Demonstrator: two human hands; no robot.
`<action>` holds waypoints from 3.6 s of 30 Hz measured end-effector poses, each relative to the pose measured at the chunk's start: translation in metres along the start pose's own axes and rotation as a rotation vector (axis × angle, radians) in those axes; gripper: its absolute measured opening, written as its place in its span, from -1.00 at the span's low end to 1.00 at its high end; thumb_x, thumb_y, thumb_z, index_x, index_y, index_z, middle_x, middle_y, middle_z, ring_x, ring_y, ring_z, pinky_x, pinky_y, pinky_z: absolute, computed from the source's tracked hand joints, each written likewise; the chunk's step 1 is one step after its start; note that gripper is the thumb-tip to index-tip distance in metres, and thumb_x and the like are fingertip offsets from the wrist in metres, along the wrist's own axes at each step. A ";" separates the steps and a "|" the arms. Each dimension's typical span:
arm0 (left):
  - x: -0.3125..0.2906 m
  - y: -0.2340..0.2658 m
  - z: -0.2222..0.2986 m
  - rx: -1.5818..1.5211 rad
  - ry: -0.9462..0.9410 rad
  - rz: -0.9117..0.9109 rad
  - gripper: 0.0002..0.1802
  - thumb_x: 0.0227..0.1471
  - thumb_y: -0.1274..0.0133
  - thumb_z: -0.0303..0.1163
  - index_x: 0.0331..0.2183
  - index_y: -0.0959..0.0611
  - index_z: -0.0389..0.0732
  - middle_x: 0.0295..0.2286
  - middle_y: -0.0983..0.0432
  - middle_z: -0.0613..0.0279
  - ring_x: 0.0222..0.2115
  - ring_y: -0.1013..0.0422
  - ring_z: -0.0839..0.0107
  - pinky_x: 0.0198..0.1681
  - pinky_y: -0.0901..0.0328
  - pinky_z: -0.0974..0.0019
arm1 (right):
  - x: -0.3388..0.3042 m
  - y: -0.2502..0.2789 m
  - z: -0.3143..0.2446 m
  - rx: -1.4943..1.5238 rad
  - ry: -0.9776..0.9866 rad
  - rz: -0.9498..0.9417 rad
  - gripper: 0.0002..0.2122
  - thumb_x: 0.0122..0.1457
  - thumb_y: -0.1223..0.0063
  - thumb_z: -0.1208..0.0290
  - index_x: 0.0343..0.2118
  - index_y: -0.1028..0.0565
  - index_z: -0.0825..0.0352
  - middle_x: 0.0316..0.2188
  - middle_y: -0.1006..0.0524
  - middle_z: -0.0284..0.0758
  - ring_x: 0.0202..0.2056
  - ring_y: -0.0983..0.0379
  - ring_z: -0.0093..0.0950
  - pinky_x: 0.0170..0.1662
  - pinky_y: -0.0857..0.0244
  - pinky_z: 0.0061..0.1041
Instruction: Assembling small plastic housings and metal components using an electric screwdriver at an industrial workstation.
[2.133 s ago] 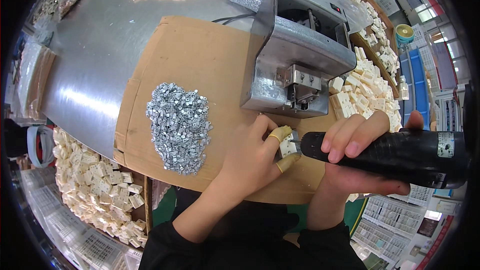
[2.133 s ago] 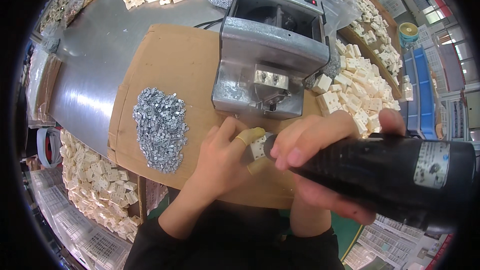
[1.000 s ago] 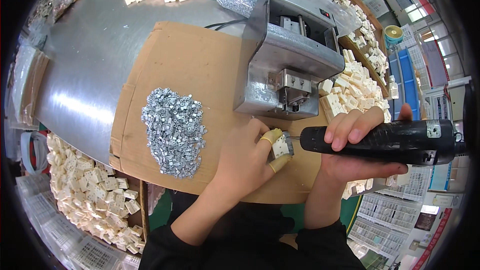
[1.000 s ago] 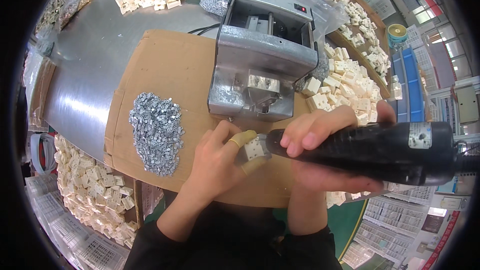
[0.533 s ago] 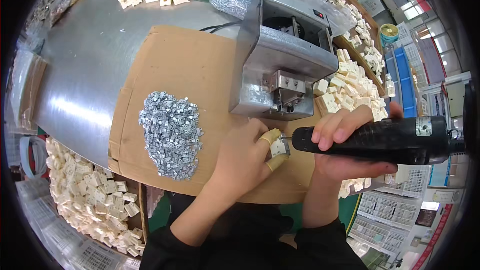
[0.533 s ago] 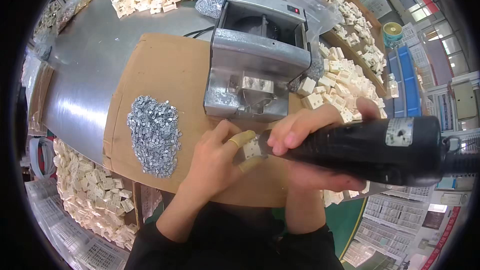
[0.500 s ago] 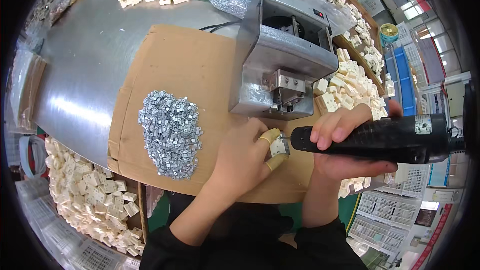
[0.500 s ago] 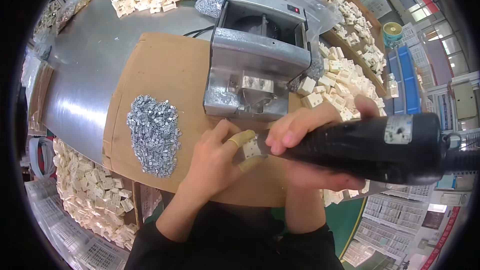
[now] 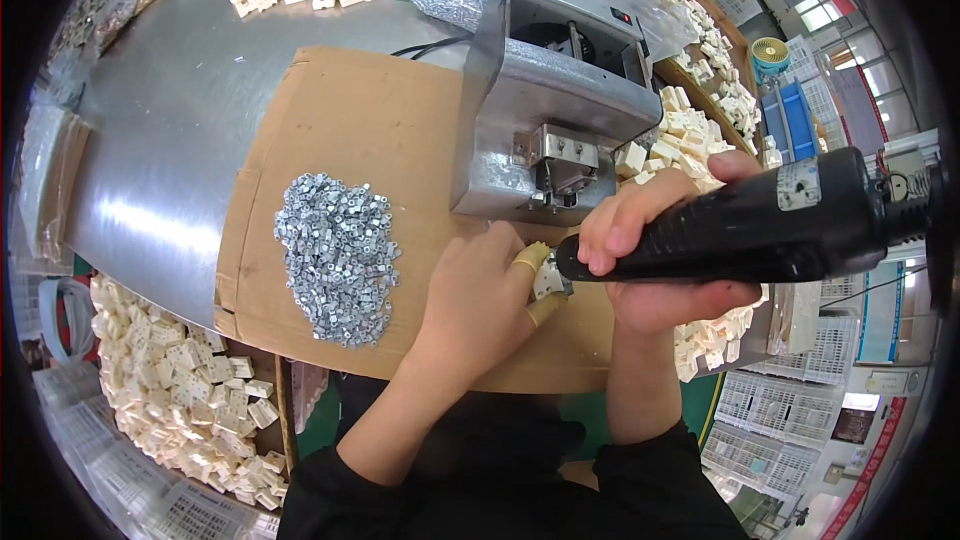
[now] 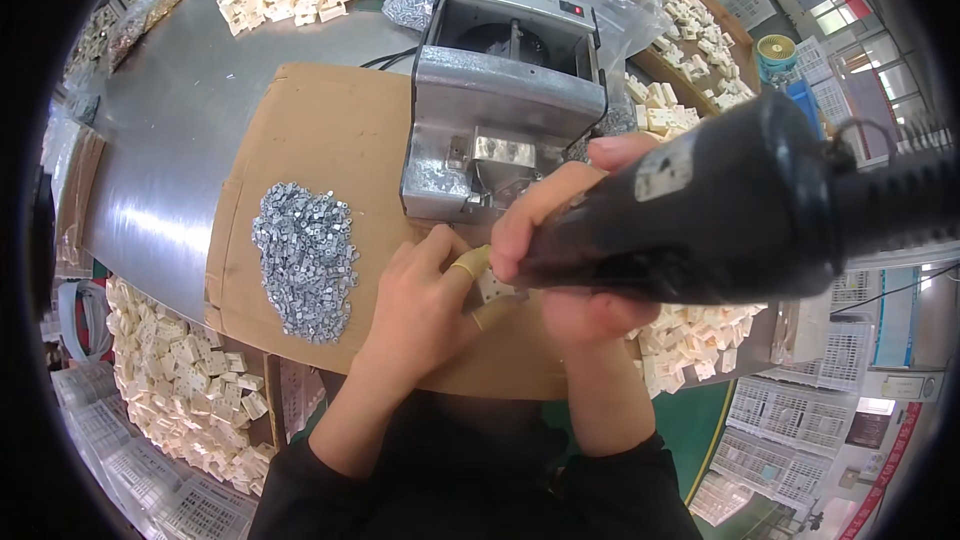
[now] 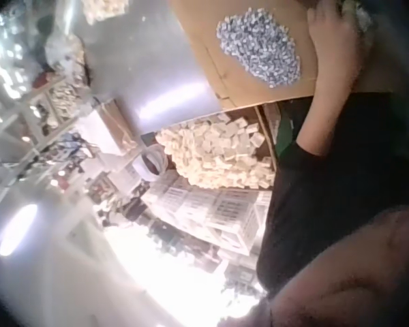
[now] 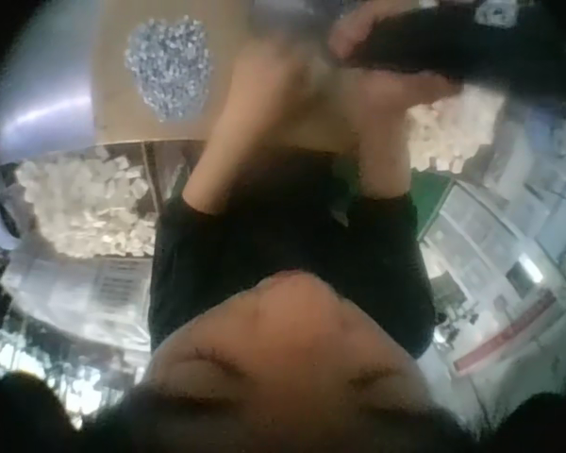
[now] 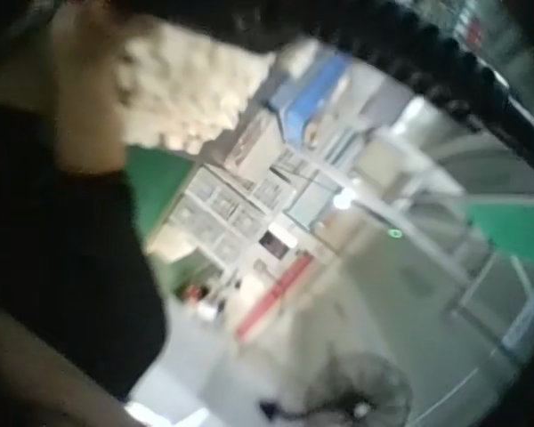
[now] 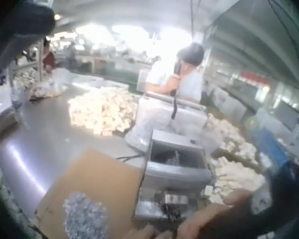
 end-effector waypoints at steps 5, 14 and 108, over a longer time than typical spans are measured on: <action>-0.001 -0.006 0.002 0.026 -0.005 0.040 -0.63 -0.31 -0.40 -0.24 -0.41 -0.65 -0.19 -0.44 -0.39 0.22 -0.48 -0.40 0.17 -0.44 -0.33 0.14 | 0.001 0.000 0.002 -0.039 -0.067 -0.042 -0.15 0.10 0.09 -0.44 0.15 -0.02 0.25 -0.58 -0.41 -0.19 -0.72 -0.34 -0.41 -0.63 -0.35 -0.44; -0.002 -0.009 0.008 0.187 -0.008 0.097 -0.54 -0.43 -0.41 -0.17 -0.46 -0.60 -0.20 -0.48 -0.37 0.23 -0.57 -0.36 0.20 -0.51 -0.25 0.21 | 0.002 -0.013 0.006 -0.088 -0.166 0.053 -0.10 -0.03 0.04 -0.53 0.04 -0.07 0.24 -0.62 -0.40 -0.26 -0.71 -0.33 -0.45 -0.62 -0.32 -0.49; -0.002 -0.004 0.009 0.056 0.125 0.040 -0.77 -0.14 -0.27 -0.49 -0.32 -0.66 -0.15 -0.41 -0.57 0.17 -0.48 -0.53 0.12 -0.44 -0.43 0.14 | -0.081 0.053 0.008 -0.681 -0.546 0.065 -0.71 0.09 -0.26 0.53 -0.10 -0.54 0.36 -0.37 -0.58 -0.37 -0.39 -0.51 -0.65 -0.36 -0.37 -0.64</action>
Point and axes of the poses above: each hand's wrist, its own x-axis towards the middle knuckle, its own y-axis out of the back of the hand, z = x × y, the point moved 4 cm from there along x, towards the middle knuckle
